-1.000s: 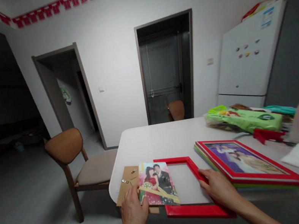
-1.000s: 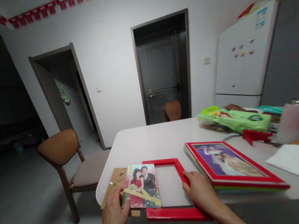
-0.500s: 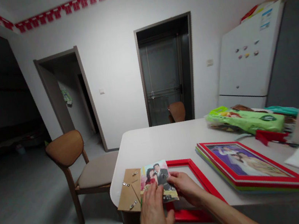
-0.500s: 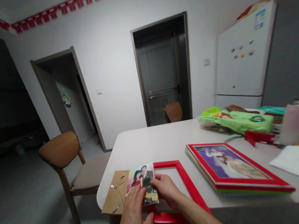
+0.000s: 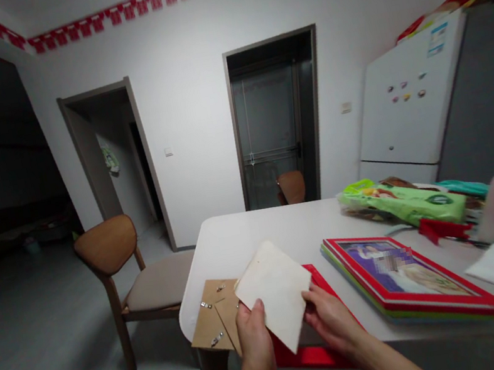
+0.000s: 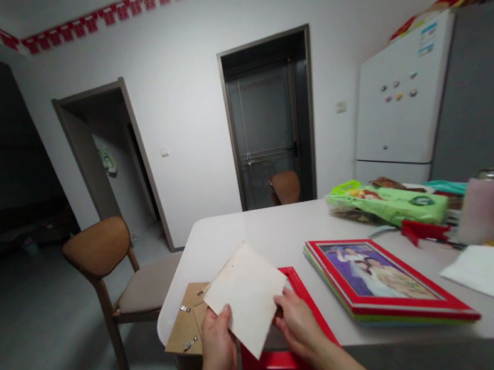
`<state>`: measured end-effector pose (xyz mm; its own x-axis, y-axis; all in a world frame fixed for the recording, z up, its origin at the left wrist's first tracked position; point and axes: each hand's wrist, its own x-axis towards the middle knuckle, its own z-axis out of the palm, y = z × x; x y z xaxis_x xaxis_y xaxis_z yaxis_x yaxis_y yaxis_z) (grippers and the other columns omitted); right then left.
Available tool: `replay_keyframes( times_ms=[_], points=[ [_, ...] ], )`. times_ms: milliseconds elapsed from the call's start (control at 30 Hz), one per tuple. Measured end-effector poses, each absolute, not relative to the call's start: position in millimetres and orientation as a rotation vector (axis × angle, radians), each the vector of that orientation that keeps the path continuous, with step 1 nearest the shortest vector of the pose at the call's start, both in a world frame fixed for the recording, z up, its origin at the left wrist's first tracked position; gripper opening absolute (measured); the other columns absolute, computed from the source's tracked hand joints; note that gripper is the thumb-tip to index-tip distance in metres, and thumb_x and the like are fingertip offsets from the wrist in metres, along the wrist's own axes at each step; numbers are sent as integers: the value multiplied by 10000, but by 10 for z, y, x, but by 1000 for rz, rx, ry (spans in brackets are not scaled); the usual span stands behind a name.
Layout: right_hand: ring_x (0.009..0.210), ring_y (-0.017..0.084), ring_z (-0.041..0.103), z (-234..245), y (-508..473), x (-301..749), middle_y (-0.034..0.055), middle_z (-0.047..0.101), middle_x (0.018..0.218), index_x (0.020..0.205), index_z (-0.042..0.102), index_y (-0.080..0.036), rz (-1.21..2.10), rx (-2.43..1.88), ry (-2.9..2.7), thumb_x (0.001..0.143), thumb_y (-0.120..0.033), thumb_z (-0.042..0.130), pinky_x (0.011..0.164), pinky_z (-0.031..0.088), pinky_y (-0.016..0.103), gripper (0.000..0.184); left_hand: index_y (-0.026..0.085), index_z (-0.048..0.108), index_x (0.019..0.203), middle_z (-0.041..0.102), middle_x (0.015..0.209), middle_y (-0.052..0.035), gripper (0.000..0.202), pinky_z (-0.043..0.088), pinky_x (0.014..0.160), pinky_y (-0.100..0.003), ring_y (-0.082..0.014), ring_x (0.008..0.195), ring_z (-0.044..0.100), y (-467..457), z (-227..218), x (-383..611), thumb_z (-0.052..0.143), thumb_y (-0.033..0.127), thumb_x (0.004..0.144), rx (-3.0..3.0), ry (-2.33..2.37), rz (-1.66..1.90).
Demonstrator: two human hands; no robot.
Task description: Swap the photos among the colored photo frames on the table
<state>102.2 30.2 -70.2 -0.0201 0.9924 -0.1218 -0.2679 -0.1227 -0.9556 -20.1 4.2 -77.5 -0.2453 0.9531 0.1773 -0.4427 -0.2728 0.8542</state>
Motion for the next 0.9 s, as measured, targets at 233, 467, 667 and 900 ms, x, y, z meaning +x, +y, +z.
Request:
replay_keyframes(
  times_ms=[233,467,667,900],
  points=[
    [629,182,617,-584,510,1559,84,668,756,1079,469,-123,1235,-1284,-1120,616,-115,334,496,447,244,482,100,434,1141,465,1203,-139,487,322,930,-295,-199,1108,422,-10,-890,-296,520,219,676,1205,1160,1502],
    [557,165,609,-707,667,1576,74,647,598,897,585,-105,1193,-1446,-1416,591,-114,323,504,442,227,403,88,449,1143,465,1200,-131,505,282,964,-337,-219,1121,398,-157,-925,-255,489,165,646,1740,1433,1114],
    [605,152,617,-785,787,1623,66,652,639,951,561,-92,1075,-1504,-1468,619,-123,294,496,429,202,428,122,430,1168,441,1227,-111,555,254,985,-331,-212,1151,366,-168,-955,-264,490,146,617,1834,1415,1064],
    [675,154,613,-772,780,1580,77,661,694,817,616,-100,740,-1694,-1739,653,-124,305,558,414,198,353,102,447,1158,408,1249,-144,553,255,992,-374,-238,1173,336,-172,-1038,-270,517,167,613,1915,1433,1069]
  ],
)
